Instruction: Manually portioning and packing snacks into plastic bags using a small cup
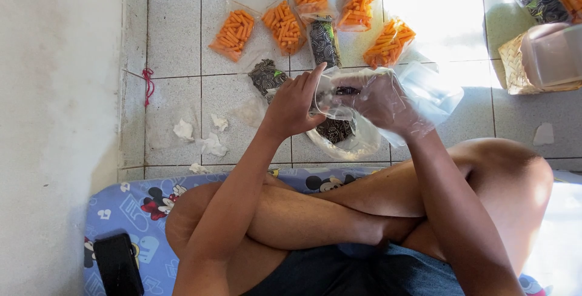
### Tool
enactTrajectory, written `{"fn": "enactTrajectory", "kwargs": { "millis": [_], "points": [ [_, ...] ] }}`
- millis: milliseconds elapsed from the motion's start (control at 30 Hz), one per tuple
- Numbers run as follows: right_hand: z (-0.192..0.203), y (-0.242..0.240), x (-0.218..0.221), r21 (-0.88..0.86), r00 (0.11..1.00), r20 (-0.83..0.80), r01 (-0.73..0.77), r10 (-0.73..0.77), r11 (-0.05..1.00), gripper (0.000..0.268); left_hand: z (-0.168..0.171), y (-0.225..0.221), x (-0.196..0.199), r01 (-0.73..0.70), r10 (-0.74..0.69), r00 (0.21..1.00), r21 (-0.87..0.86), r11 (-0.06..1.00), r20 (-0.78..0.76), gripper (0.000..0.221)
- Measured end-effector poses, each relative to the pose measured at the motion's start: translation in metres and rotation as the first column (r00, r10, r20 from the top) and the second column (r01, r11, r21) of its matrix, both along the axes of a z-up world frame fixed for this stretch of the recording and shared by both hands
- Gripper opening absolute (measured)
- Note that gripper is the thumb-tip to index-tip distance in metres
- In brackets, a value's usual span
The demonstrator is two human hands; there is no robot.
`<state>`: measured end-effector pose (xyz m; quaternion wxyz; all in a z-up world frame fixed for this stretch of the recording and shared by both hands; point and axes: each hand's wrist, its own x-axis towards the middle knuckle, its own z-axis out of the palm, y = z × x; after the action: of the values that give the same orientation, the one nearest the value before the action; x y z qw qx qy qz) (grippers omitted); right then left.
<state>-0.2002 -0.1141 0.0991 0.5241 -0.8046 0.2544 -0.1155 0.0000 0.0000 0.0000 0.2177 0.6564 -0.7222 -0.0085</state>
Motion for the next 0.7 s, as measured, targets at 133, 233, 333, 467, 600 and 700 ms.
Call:
{"fn": "enactTrajectory", "kwargs": {
  "millis": [133, 233, 333, 467, 600, 700],
  "points": [
    [-0.012, -0.008, 0.0, -0.092, 0.998, -0.059, -0.032, 0.026, 0.995, 0.036, 0.0, 0.001, 0.001, 0.005, -0.005, 1.0, -0.005, 1.0, -0.003, 0.116],
    [-0.001, -0.004, -0.001, -0.062, 0.997, -0.075, -0.018, 0.013, 0.998, 0.038, 0.004, 0.001, -0.001, -0.003, 0.003, 1.0, -0.005, 1.0, -0.016, 0.116],
    [0.0, -0.005, 0.0, -0.049, 0.998, -0.069, -0.012, 0.009, 0.999, 0.037, 0.001, 0.001, 0.0, -0.006, 0.006, 1.0, -0.007, 1.0, -0.023, 0.114],
    [-0.004, -0.009, 0.005, -0.067, 0.986, -0.158, 0.045, -0.055, 0.997, 0.027, -0.004, 0.0, -0.001, -0.01, 0.01, 0.999, -0.005, 1.0, -0.048, 0.112],
    [-0.005, -0.005, 0.006, 0.01, 0.988, -0.144, 0.053, -0.051, 0.999, 0.027, 0.002, 0.0, -0.003, -0.005, 0.004, 0.999, -0.011, 1.0, -0.048, 0.11],
    [0.006, -0.001, 0.008, 0.003, 0.991, -0.118, 0.063, -0.062, 0.998, 0.021, 0.005, 0.0, -0.002, -0.009, 0.008, 0.998, -0.012, 1.0, -0.065, 0.111]
  ]
}}
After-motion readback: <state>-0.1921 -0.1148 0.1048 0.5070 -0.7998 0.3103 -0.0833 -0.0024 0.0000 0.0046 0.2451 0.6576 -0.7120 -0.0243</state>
